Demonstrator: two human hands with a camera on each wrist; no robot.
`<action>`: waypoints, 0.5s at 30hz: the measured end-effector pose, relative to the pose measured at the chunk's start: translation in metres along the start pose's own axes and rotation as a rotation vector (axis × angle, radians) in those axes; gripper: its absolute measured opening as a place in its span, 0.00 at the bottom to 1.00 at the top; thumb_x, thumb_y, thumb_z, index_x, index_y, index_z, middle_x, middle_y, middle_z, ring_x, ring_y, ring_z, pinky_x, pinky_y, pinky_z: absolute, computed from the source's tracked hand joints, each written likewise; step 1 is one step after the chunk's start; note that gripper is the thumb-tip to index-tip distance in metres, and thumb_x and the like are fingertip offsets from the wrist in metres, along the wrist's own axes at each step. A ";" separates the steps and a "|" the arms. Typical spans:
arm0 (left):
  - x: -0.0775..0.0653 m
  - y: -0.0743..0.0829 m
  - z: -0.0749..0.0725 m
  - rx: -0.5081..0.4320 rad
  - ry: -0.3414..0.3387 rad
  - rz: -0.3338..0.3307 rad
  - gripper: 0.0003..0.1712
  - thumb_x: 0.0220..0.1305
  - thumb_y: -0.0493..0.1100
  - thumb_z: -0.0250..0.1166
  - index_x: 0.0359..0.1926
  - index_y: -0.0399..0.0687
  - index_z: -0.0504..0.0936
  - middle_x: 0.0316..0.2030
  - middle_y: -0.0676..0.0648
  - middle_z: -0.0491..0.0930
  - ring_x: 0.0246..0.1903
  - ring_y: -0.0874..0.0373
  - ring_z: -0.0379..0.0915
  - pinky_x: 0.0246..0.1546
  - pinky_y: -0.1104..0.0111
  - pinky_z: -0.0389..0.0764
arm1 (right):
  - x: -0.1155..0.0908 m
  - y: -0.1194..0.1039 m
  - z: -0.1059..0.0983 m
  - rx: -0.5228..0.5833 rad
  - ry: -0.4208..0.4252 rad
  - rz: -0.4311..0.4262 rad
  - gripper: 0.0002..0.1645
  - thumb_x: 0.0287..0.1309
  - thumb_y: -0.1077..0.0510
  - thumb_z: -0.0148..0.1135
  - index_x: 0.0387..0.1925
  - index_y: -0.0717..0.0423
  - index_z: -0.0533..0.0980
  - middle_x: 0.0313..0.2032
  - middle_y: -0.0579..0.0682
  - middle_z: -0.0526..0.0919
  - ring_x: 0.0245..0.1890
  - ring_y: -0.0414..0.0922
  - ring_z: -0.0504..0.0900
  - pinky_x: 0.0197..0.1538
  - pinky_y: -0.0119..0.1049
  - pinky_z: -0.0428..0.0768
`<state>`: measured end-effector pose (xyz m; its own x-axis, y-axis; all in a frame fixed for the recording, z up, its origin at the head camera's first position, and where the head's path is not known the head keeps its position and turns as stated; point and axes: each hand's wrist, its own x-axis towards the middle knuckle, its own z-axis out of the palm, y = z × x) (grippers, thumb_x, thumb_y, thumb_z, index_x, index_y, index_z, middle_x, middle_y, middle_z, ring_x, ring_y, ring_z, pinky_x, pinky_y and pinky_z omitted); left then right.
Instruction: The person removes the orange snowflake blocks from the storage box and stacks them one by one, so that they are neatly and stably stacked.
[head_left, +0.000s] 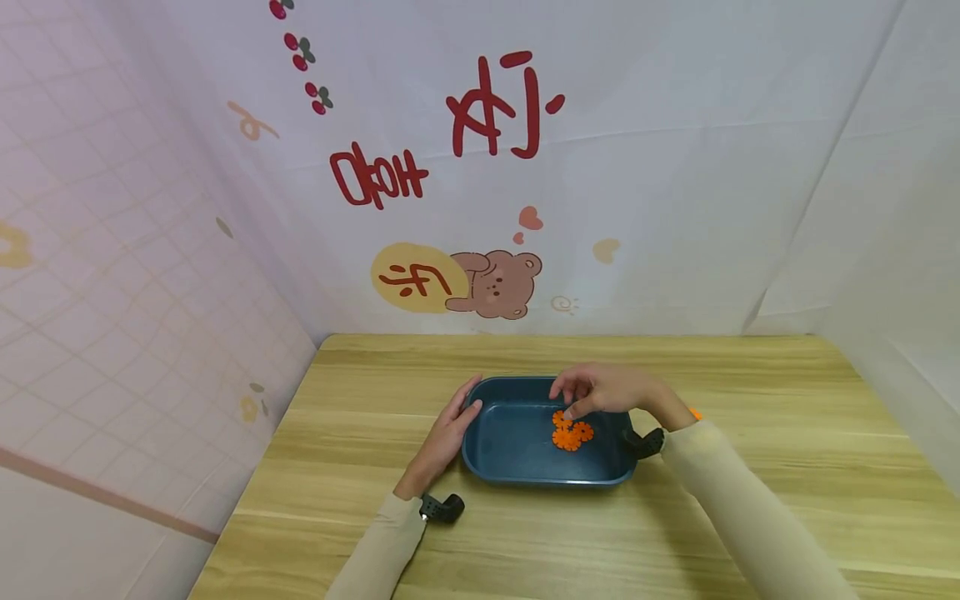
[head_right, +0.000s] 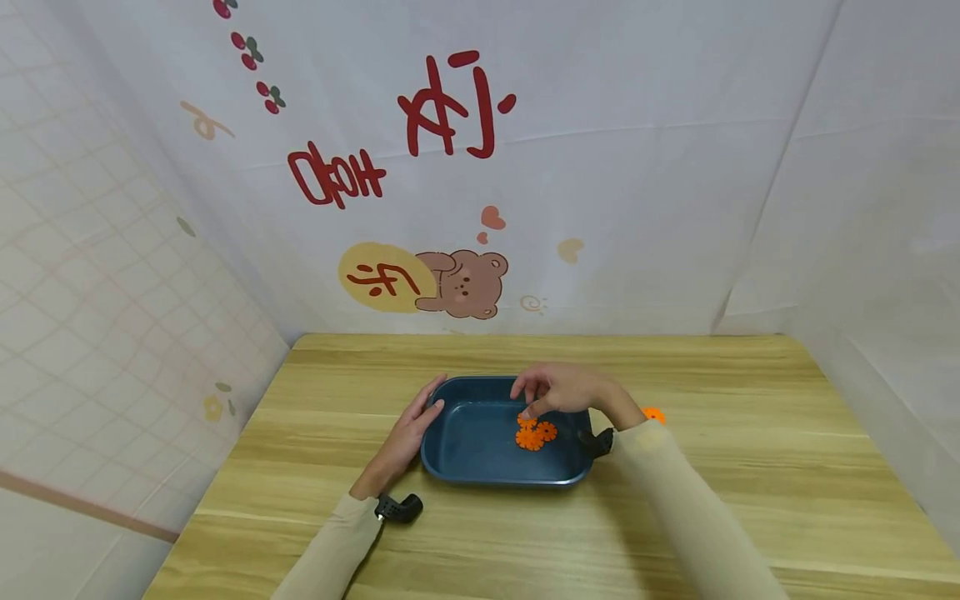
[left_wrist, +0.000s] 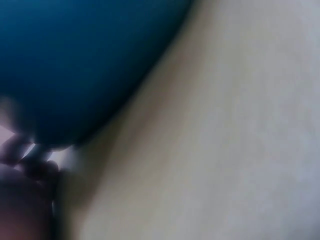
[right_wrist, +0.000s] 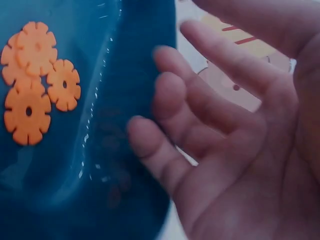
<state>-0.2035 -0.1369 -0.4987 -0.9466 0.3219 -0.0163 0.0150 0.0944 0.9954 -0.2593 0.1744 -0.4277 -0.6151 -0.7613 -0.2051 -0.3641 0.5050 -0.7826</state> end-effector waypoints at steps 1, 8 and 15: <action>0.002 -0.004 -0.001 0.002 0.000 -0.008 0.29 0.79 0.43 0.47 0.77 0.54 0.56 0.77 0.50 0.49 0.77 0.53 0.38 0.75 0.52 0.45 | 0.003 0.001 0.001 0.012 -0.030 0.009 0.19 0.61 0.57 0.67 0.52 0.56 0.77 0.36 0.50 0.79 0.34 0.52 0.78 0.38 0.38 0.78; 0.010 -0.026 -0.001 -0.024 0.028 0.005 0.29 0.79 0.48 0.48 0.77 0.58 0.56 0.77 0.54 0.49 0.77 0.57 0.39 0.75 0.52 0.45 | 0.021 0.006 0.012 0.058 -0.128 0.080 0.19 0.57 0.60 0.69 0.50 0.60 0.78 0.27 0.49 0.79 0.33 0.63 0.78 0.40 0.46 0.79; 0.009 -0.028 0.000 -0.029 0.030 0.012 0.31 0.78 0.53 0.50 0.77 0.56 0.57 0.76 0.57 0.52 0.76 0.58 0.41 0.75 0.51 0.44 | 0.028 0.021 0.019 0.141 -0.189 0.154 0.18 0.57 0.65 0.68 0.50 0.60 0.78 0.22 0.46 0.74 0.24 0.48 0.71 0.34 0.37 0.74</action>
<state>-0.2120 -0.1369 -0.5271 -0.9555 0.2949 -0.0015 0.0178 0.0627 0.9979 -0.2704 0.1559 -0.4611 -0.5098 -0.7488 -0.4234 -0.1672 0.5691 -0.8051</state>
